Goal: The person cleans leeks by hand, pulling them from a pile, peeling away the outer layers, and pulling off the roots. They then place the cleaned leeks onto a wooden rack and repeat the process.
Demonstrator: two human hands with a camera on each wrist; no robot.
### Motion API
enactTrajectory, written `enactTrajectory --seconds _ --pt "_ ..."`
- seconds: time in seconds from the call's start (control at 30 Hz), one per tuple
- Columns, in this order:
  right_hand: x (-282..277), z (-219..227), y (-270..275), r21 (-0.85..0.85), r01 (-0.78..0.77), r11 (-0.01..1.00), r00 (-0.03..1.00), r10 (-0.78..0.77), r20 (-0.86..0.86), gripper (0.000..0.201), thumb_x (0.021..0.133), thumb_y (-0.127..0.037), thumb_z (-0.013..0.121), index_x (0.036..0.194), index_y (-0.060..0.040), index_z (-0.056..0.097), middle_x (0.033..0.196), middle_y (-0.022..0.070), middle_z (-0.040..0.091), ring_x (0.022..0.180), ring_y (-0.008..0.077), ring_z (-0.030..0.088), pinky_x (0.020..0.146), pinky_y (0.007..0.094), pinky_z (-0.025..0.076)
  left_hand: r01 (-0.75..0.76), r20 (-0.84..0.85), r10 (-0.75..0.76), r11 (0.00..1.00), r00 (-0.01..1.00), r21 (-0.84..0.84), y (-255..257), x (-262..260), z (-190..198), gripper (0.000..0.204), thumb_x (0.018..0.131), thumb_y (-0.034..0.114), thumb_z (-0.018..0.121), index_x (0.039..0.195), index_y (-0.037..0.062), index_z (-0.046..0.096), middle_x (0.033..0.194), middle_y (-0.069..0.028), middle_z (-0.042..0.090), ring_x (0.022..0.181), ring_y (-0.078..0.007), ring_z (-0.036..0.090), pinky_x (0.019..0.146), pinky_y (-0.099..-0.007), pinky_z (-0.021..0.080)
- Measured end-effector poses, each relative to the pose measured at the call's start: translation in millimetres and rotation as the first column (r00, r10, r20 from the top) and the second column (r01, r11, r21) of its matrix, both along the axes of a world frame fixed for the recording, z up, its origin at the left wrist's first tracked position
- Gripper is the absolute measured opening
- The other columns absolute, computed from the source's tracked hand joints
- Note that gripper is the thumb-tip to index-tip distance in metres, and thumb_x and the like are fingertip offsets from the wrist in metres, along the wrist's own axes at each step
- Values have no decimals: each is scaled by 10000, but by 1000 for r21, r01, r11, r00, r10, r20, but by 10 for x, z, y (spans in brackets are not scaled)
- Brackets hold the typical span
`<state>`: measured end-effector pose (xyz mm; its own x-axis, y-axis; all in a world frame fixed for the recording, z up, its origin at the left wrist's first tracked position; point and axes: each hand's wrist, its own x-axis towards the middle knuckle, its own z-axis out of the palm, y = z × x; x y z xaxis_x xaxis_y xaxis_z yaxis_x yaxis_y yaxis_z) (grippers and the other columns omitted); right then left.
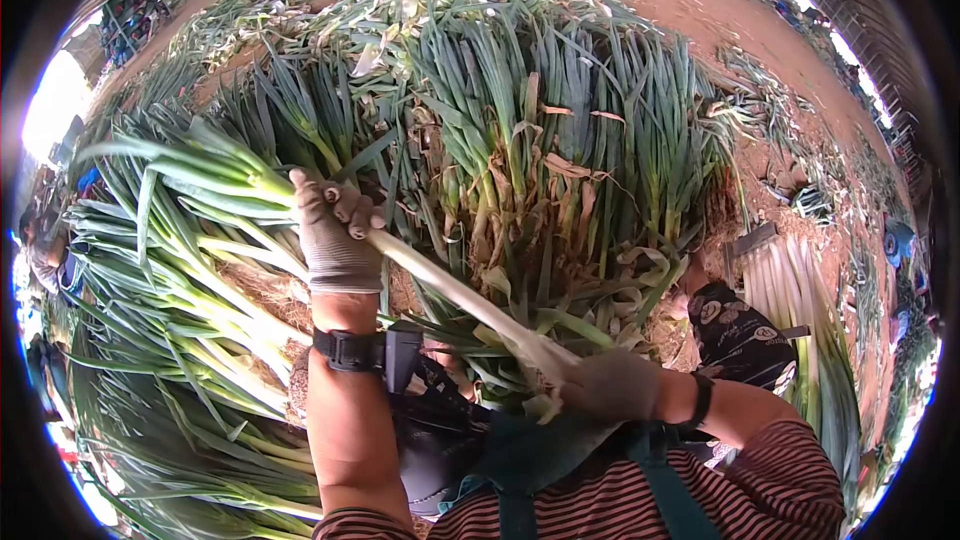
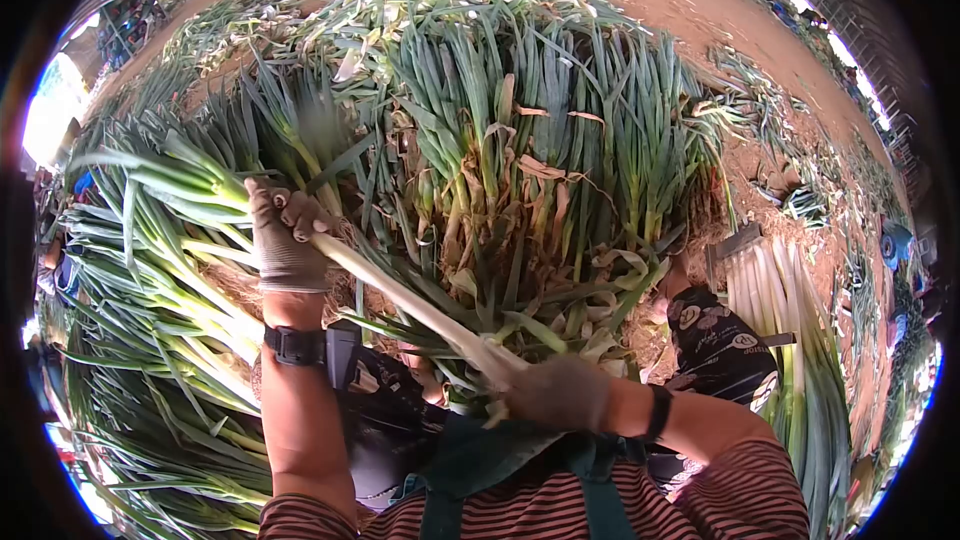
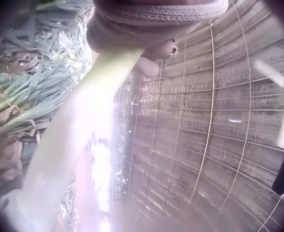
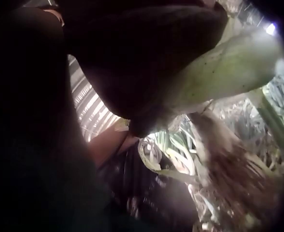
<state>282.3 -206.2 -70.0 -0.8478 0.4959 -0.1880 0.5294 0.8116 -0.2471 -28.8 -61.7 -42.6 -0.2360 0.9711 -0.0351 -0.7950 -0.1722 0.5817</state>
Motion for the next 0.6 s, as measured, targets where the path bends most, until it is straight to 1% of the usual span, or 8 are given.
enactTrajectory --seconds 0.03,0.17,0.23,0.3,0.43,0.5,0.53,0.6 --pt "112 -7 -61 -83 85 993 984 -71 162 273 859 -176 525 1090 -62 613 750 79 636 591 224 659 416 358 502 -5 0 5 1000 1000 -29 -33 -10 2 433 978 509 463 694 183 476 517 76 313 394 -71 294 458 -256 359" --pt "597 9 -224 16 132 991 988 -133 84 406 830 -146 529 1228 -74 558 747 108 632 615 249 659 461 360 515 -27 -27 25 996 999 -84 -69 -78 -4 465 960 549 471 668 187 461 503 59 312 389 -102 302 448 -282 377" --pt "649 131 -250 -26 174 984 969 -166 182 568 810 -160 544 1371 -111 465 798 129 635 693 283 666 513 360 526 8 -18 -9 998 1000 -70 -91 -42 -13 467 964 546 466 663 188 464 503 51 318 390 -106 315 446 -289 383" --pt "732 -23 -309 -14 216 976 927 -200 317 517 798 -150 562 1313 -111 531 829 121 656 730 289 676 562 379 540 -13 -36 9 995 999 -100 -100 5 -21 474 966 549 458 659 188 463 501 50 322 392 -108 323 445 -293 386" --pt "1178 -395 -347 -175 281 944 705 -79 705 333 812 -151 580 1132 -112 665 907 106 692 831 291 689 665 417 555 -388 -344 364 922 866 -2 -123 -213 173 491 940 564 498 643 177 435 518 44 329 427 -118 345 475 -271 364" --pt "1614 -581 -435 -169 384 908 620 -118 776 255 826 -159 596 1061 -124 691 941 100 698 915 291 676 786 432 527 -275 -119 295 948 948 161 -160 -889 264 536 966 541 456 585 167 401 505 36 322 434 -102 331 489 -272 359" --pt "1720 -588 -393 -139 446 884 587 -172 791 231 831 -166 611 1042 -131 696 946 96 700 945 294 668 848 438 508 -320 -96 335 936 937 143 -235 -865 391 532 978 523 442 587 165 398 507 39 323 436 -95 326 488 -268 354" --pt "1495 -294 -267 -5 413 911 731 -328 598 235 854 -204 605 1052 -105 685 994 83 691 945 294 663 861 430 503 -270 -172 307 940 936 209 -310 -649 357 517 1001 481 421 598 156 406 519 46 333 430 -84 307 483 -252 336"
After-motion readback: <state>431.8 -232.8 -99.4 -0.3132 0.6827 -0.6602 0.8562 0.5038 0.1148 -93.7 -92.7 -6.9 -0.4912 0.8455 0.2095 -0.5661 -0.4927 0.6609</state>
